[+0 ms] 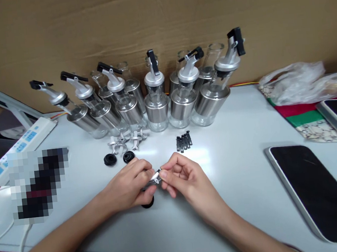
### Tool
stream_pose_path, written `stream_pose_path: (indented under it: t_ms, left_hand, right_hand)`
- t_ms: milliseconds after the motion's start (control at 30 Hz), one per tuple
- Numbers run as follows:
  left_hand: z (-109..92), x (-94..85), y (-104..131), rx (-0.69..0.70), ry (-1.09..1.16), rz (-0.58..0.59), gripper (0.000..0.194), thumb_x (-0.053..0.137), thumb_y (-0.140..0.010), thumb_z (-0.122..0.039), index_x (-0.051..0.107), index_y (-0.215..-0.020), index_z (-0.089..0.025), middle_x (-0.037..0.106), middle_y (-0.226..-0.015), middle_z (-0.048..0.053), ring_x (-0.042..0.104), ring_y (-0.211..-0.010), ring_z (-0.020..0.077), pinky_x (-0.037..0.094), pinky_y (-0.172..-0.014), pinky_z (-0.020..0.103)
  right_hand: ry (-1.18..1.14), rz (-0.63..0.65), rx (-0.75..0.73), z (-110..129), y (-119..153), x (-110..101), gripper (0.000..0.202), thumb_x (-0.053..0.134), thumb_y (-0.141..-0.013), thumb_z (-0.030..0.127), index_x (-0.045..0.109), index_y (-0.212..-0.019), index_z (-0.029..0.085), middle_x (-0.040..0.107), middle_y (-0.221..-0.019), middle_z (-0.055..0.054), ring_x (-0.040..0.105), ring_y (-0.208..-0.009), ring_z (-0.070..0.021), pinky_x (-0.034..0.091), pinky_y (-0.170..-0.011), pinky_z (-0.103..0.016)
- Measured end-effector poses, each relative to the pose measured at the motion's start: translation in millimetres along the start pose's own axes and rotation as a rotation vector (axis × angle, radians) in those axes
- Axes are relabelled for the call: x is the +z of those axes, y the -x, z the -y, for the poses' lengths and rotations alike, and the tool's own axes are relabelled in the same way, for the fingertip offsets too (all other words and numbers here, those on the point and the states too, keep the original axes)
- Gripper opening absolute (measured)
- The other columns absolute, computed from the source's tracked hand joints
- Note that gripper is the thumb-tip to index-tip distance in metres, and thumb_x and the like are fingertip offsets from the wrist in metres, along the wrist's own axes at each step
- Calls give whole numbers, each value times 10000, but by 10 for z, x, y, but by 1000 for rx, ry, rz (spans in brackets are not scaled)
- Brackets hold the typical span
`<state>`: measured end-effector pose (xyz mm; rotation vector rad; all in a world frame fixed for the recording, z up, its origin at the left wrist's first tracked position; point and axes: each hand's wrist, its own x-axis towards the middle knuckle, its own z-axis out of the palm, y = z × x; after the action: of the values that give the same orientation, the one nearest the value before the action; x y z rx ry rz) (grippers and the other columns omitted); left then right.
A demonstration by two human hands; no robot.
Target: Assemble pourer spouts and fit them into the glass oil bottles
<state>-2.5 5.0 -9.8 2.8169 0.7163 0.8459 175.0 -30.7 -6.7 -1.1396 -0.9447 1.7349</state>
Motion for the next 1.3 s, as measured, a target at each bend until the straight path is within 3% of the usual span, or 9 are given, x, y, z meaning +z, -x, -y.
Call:
stream_pose_path:
  t_ms: [200, 467, 667, 867, 1067, 1300]
  left_hand:
    - [28, 33, 28, 26, 6, -6, 207, 363, -881, -179, 493, -720, -167, 523, -687, 34, 476, -610, 142, 430, -565, 242]
    - [16, 41, 34, 48, -34, -24, 158, 366, -849, -126, 476, -747, -176, 525, -730, 36, 487, -620, 137, 429, -572, 245]
    - [18, -6, 19, -62, 194, -58, 101, 352, -866, -121, 411, -821, -189, 528, -785, 35, 481, -619, 115, 441, -557, 209]
    - [24, -14, 29, -117, 366, -58, 99, 350, -879, -136, 397, -820, -200, 500, -754, 17, 493, -647, 123, 443, -573, 207]
    - [11, -10, 46, -139, 423, 20, 110, 345, -895, -206, 419, -816, -194, 475, -754, 8, 451, -598, 112, 413, -531, 206]
    - [9, -7, 56, -87, 442, -28, 158, 327, -946, -284, 412, -848, -193, 458, -770, 5, 440, -610, 106, 400, -524, 195]
  right_hand:
    - [-27, 52, 39, 30, -12, -1, 337, 724, -756, 396, 473, -686, 182, 550, -549, 53, 425, -450, -67, 300, -508, -229]
    - [-64, 56, 106, 36, -28, -3, 339, 731, -750, 388, 482, -665, 176, 549, -526, 57, 391, -437, -57, 285, -507, -225]
    - [-191, 120, 177, 105, -5, 7, 312, 728, -761, 416, 532, -797, 176, 541, -539, 64, 412, -465, -57, 309, -527, -220]
    - [-88, 179, 67, 40, -6, 2, 357, 663, -800, 500, 587, -937, 179, 557, -638, 32, 481, -560, -99, 370, -617, -270]
    - [-268, 230, 140, 0, 7, 45, 341, 660, -812, 488, 485, -801, 196, 453, -554, 70, 386, -530, -81, 275, -573, -241]
    - [-425, 296, 218, -19, 8, 58, 326, 686, -809, 434, 455, -787, 204, 382, -554, 84, 290, -495, -61, 226, -545, -230]
